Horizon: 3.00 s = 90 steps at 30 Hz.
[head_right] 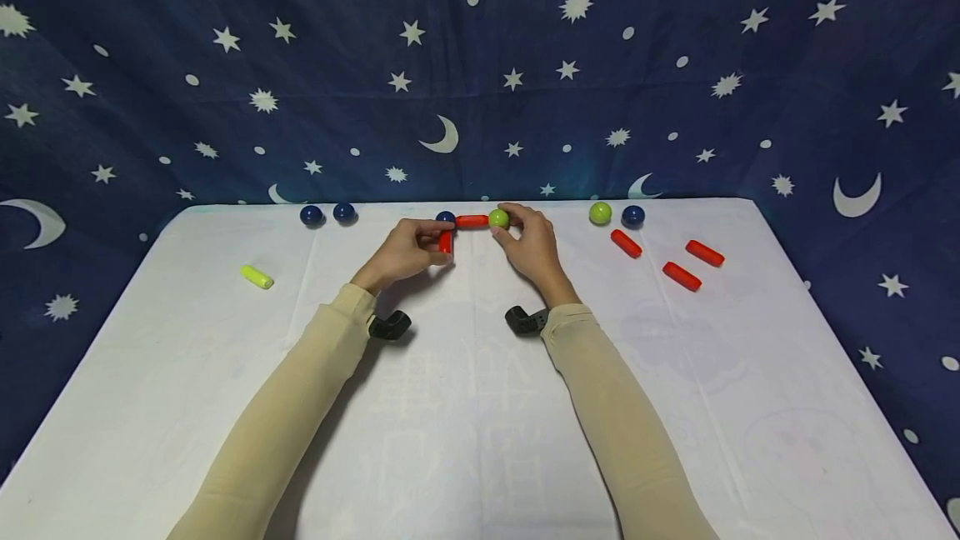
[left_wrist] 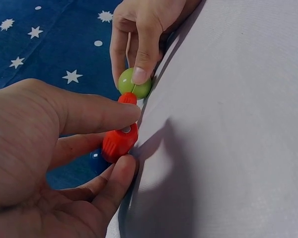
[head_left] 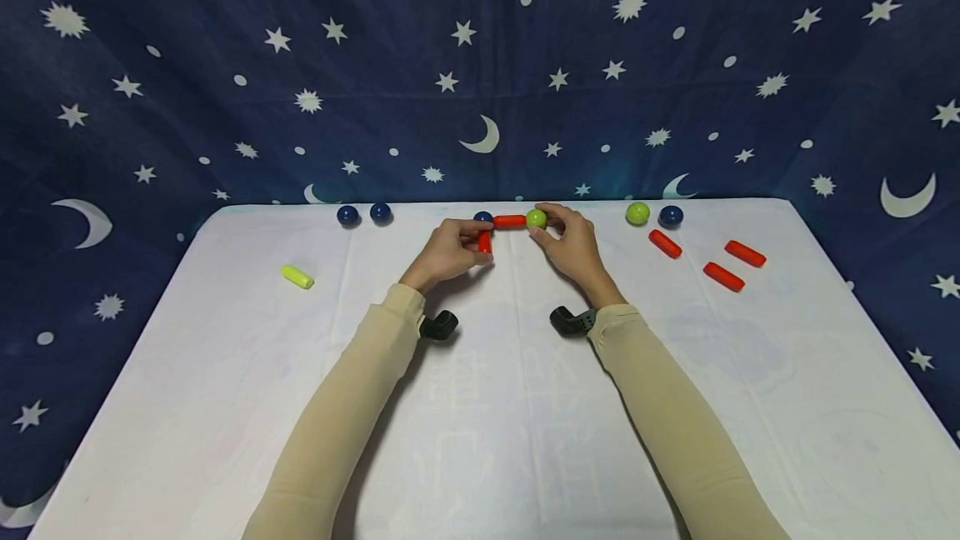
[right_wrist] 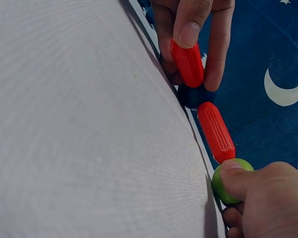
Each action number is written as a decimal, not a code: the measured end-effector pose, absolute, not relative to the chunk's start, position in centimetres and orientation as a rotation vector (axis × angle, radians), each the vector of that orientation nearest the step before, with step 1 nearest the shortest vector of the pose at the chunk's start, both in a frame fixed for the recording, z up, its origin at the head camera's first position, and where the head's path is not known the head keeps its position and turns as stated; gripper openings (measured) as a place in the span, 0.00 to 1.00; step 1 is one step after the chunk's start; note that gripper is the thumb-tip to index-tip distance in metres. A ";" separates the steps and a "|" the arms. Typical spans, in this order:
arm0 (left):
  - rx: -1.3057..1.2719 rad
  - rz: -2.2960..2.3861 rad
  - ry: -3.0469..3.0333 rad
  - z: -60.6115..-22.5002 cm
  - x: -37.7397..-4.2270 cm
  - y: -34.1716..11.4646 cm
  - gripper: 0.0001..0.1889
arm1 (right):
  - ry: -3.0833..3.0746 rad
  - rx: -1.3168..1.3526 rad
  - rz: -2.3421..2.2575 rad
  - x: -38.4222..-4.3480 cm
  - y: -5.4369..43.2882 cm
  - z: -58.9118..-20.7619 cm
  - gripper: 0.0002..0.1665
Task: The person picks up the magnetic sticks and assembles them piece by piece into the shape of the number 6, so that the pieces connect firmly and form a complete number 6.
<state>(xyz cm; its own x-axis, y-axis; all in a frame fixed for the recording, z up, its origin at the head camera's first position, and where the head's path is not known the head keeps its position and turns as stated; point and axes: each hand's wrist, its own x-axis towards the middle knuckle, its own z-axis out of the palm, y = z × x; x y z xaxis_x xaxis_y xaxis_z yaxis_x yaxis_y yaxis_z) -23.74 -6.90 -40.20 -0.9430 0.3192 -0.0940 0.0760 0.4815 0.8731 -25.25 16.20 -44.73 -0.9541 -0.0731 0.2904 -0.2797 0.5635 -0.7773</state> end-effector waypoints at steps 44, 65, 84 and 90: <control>0.114 1.850 2.715 -40.0 -23.8 -13.3 0.27 | -2.567 0.291 1.340 -25.2 16.1 -44.6 0.25; -0.219 1.618 3.111 -42.5 -25.0 -16.5 0.28 | -2.585 0.276 1.340 -25.1 16.1 -44.5 0.25; -0.196 1.574 3.058 -42.6 -24.7 -16.3 0.24 | -2.595 0.267 1.346 -25.1 16.0 -44.5 0.26; 0.044 1.624 2.887 -41.5 -24.1 -15.4 0.23 | -2.580 0.272 1.357 -25.1 16.1 -44.5 0.26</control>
